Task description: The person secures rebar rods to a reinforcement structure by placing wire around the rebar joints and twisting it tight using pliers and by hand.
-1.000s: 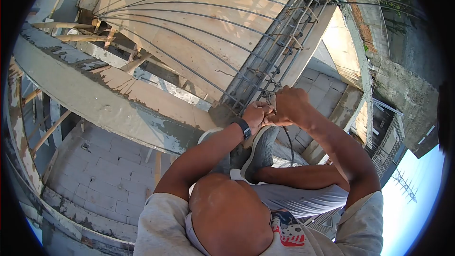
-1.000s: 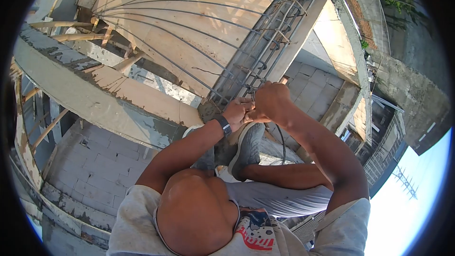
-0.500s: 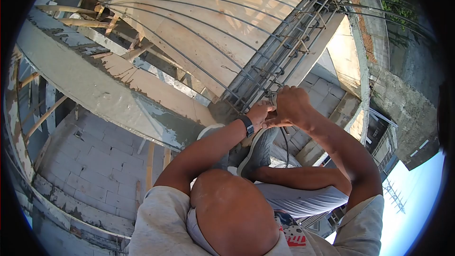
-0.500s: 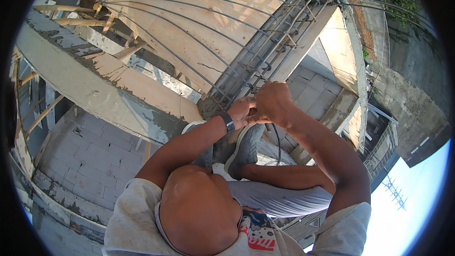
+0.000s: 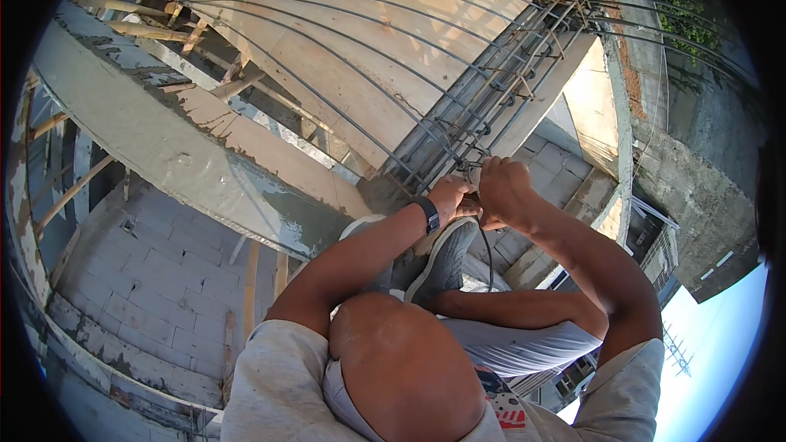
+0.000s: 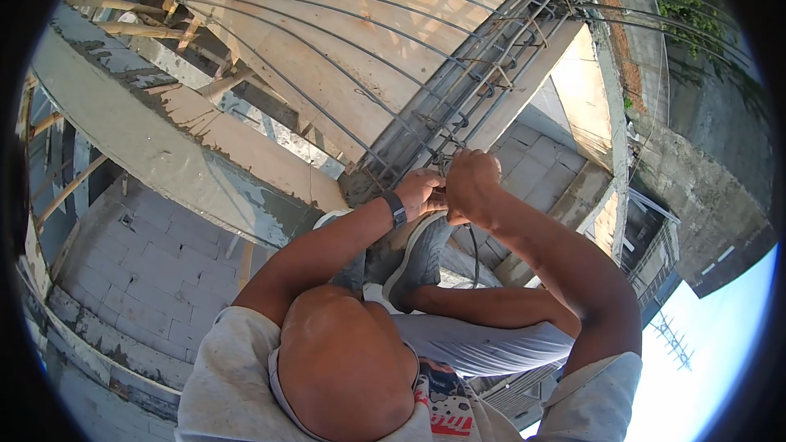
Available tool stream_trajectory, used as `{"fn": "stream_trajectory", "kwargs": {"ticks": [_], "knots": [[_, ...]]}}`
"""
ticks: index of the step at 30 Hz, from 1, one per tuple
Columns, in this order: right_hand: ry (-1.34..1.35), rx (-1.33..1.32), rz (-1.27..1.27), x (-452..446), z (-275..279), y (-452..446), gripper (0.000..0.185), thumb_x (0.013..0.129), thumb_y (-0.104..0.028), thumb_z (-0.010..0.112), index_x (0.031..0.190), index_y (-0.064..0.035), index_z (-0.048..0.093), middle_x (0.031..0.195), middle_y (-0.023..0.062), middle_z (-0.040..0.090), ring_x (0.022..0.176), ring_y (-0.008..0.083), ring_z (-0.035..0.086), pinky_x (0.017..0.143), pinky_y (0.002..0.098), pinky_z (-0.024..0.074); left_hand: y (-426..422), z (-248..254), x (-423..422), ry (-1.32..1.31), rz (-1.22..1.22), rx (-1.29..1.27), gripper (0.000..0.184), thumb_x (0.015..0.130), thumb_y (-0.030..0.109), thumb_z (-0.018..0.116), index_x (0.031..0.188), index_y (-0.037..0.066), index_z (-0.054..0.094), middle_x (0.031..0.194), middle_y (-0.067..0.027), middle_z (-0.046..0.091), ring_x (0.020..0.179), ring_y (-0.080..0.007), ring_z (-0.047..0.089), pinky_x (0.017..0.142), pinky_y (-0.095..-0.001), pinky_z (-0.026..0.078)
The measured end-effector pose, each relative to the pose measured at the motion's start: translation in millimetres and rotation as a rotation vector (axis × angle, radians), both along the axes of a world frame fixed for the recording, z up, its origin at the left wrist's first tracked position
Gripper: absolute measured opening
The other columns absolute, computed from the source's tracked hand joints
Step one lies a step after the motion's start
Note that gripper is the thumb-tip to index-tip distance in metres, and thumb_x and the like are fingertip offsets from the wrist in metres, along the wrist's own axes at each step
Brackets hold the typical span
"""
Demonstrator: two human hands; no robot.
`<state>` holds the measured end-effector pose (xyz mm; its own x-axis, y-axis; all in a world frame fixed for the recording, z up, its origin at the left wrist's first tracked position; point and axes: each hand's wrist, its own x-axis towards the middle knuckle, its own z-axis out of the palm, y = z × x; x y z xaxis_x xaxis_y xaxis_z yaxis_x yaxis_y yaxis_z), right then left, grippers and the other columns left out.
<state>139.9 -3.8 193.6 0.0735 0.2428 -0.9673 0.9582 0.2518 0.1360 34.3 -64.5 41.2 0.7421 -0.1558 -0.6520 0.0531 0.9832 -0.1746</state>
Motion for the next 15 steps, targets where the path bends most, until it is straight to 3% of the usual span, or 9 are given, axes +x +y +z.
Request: {"fn": "stream_trajectory", "kwargs": {"ticks": [2,5,8,11,15], "knots": [[-0.131,-0.065,0.069,-12.9,8.4,9.4,0.068,0.070,-0.051,0.076,0.113,0.0008,0.067,0.118,0.0172,0.059,0.109,0.0338,0.059,0.085,0.0477,0.0519,0.7,2.2,7.1,0.015,0.004,-0.001,0.009,0.094,0.010,0.053,0.094,0.002,0.057,0.093,-0.0126,0.064,0.079,-0.0272,0.068,0.070,-0.0400,0.059],[-0.205,0.237,0.371,-14.8,10.8,-13.8,0.060,0.079,-0.038,0.069,0.122,0.0027,0.061,0.117,0.0161,0.057,0.112,0.0344,0.057,0.090,0.0519,0.0485,8.9,8.9,13.4,-0.014,-0.011,0.026,0.010,0.095,0.009,0.052,0.097,0.002,0.058,0.097,-0.0138,0.064,0.087,-0.0283,0.068,0.077,-0.0403,0.058],[-0.146,0.433,0.384,-5.5,15.3,-26.0,0.062,0.071,-0.032,0.072,0.118,0.0056,0.055,0.110,0.0183,0.057,0.105,0.0341,0.058,0.090,0.0515,0.0470,8.3,15.1,16.2,-0.001,-0.001,0.009,0.012,0.097,0.011,0.051,0.097,0.001,0.058,0.098,-0.0140,0.064,0.088,-0.0281,0.068,0.080,-0.0409,0.058],[-0.146,0.108,0.083,2.2,9.1,-5.4,0.045,0.073,-0.021,0.070,0.109,0.0026,0.058,0.110,0.0195,0.060,0.102,0.0332,0.062,0.085,0.0451,0.0514,2.2,17.5,20.9,0.042,0.073,-0.019,0.017,0.097,0.013,0.053,0.099,-0.004,0.058,0.096,-0.0169,0.065,0.087,-0.0284,0.069,0.080,-0.0411,0.060],[-0.053,0.160,-0.159,17.9,-0.6,-8.3,0.034,0.072,-0.011,0.071,0.102,0.0015,0.060,0.103,0.0213,0.065,0.092,0.0331,0.068,0.074,0.0392,0.0557,-2.1,15.6,20.3,0.077,0.081,-0.013,0.021,0.097,0.015,0.055,0.101,-0.005,0.058,0.097,-0.0163,0.067,0.085,-0.0264,0.070,0.079,-0.0399,0.061]]}}
